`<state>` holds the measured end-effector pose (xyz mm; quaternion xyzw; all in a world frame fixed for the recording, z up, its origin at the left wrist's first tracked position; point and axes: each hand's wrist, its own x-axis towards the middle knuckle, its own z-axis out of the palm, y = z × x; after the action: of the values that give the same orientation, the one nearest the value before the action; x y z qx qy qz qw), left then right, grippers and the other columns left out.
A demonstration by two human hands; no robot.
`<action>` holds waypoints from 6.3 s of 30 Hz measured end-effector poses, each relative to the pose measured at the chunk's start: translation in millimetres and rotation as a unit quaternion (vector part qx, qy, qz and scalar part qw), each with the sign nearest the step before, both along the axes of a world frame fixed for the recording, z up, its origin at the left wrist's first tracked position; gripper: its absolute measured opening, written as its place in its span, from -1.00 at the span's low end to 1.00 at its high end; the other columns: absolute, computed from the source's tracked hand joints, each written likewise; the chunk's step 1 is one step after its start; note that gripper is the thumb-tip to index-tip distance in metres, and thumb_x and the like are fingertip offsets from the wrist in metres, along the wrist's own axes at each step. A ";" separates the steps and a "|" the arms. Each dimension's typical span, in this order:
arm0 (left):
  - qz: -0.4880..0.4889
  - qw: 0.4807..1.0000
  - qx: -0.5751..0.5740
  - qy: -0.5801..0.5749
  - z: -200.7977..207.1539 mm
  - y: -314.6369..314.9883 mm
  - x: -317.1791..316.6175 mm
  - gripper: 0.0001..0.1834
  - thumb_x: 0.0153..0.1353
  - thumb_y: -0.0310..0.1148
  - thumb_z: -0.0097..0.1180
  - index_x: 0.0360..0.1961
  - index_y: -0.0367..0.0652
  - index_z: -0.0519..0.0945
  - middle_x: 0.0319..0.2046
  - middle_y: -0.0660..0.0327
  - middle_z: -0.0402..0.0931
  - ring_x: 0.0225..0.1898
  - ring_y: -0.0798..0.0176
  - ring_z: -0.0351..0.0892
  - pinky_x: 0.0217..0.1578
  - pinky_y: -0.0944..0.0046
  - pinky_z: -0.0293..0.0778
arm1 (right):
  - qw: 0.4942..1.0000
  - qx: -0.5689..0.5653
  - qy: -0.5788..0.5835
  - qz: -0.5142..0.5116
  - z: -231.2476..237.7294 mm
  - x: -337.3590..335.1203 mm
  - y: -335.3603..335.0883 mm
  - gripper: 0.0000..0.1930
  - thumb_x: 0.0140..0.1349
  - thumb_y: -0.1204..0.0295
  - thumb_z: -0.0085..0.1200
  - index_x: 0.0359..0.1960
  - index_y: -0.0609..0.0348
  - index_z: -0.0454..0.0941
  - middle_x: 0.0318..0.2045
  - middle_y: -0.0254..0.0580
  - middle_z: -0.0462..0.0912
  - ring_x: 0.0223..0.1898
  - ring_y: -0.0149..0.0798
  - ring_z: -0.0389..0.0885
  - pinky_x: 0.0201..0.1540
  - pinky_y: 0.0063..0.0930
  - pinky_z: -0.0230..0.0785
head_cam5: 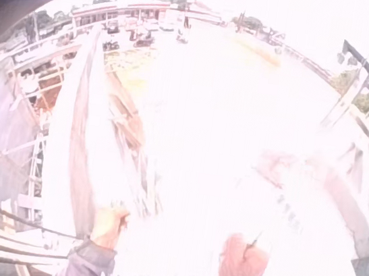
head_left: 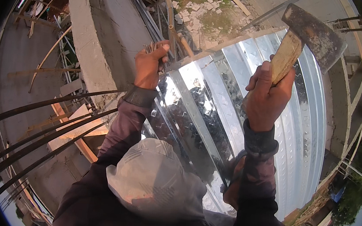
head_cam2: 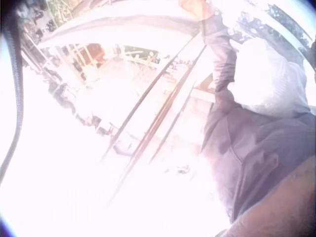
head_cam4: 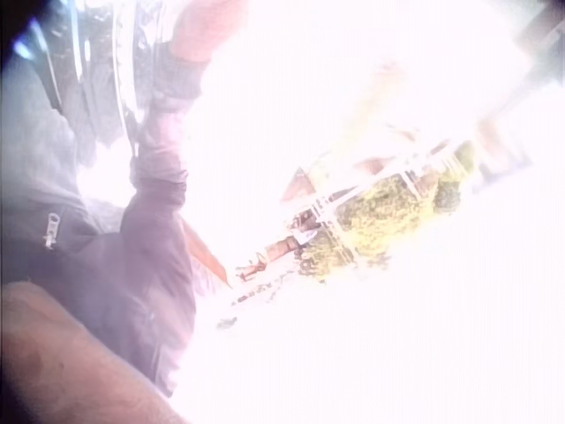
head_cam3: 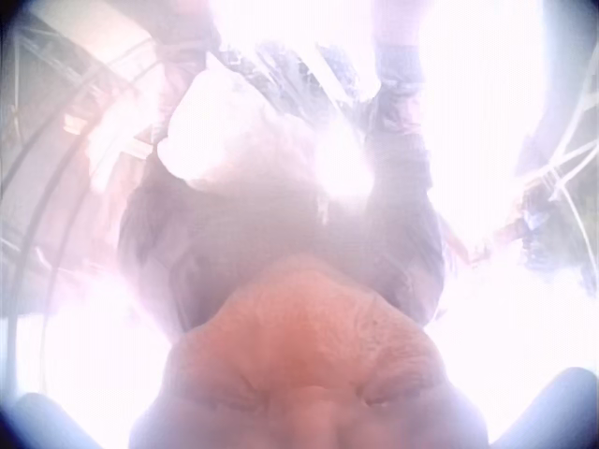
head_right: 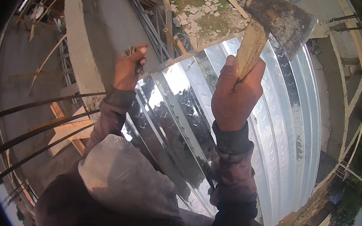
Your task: The person secures a corrugated metal sheet to a roof structure using a hammer and nails. They repeatedly position nails and strike them to fasten the sheet in place.
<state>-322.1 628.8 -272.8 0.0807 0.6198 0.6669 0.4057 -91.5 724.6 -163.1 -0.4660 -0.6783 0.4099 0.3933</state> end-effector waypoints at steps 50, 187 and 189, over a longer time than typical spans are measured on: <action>-0.246 0.909 -0.217 -0.256 7.4 -266.0 66.1 -0.88 0.24 -0.39 0.26 -0.26 -0.20 0.63 -0.41 0.31 0.61 -0.40 0.49 0.54 -0.37 0.42 0.47 | 0.994 0.057 -0.080 -0.051 -110.2 15.8 -1.3 -0.74 0.37 0.37 0.04 -0.06 0.32 0.41 -0.31 0.01 0.55 -0.32 -0.18 0.56 -0.31 -0.34 0.47; 0.107 0.993 -0.041 -0.033 -89.0 24.8 135.3 -0.80 0.37 -0.41 0.00 -0.08 -0.27 0.57 -0.33 0.17 0.63 -0.64 0.43 0.46 -0.59 0.37 0.40 | 0.959 -0.027 -0.217 0.179 -128.5 36.1 -56.2 -0.75 0.28 0.40 0.06 -0.14 0.31 0.36 -0.52 0.28 0.56 -0.44 0.34 0.57 -0.42 0.09 0.34; 0.112 0.991 -0.064 -0.018 -96.3 27.1 139.9 -0.79 0.41 -0.36 -0.04 -0.07 -0.22 0.57 -0.37 0.22 0.61 -0.59 0.42 0.45 -0.52 0.34 0.40 | 0.954 -0.016 -0.235 0.183 -128.0 36.2 -54.0 -0.75 0.28 0.40 0.06 -0.14 0.31 0.37 -0.52 0.29 0.56 -0.44 0.35 0.57 -0.42 0.08 0.35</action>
<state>-182.2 655.9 -369.1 -0.0276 0.6589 0.6682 0.3444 -55.3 670.6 -291.1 -0.4231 -0.8186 0.3648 0.1334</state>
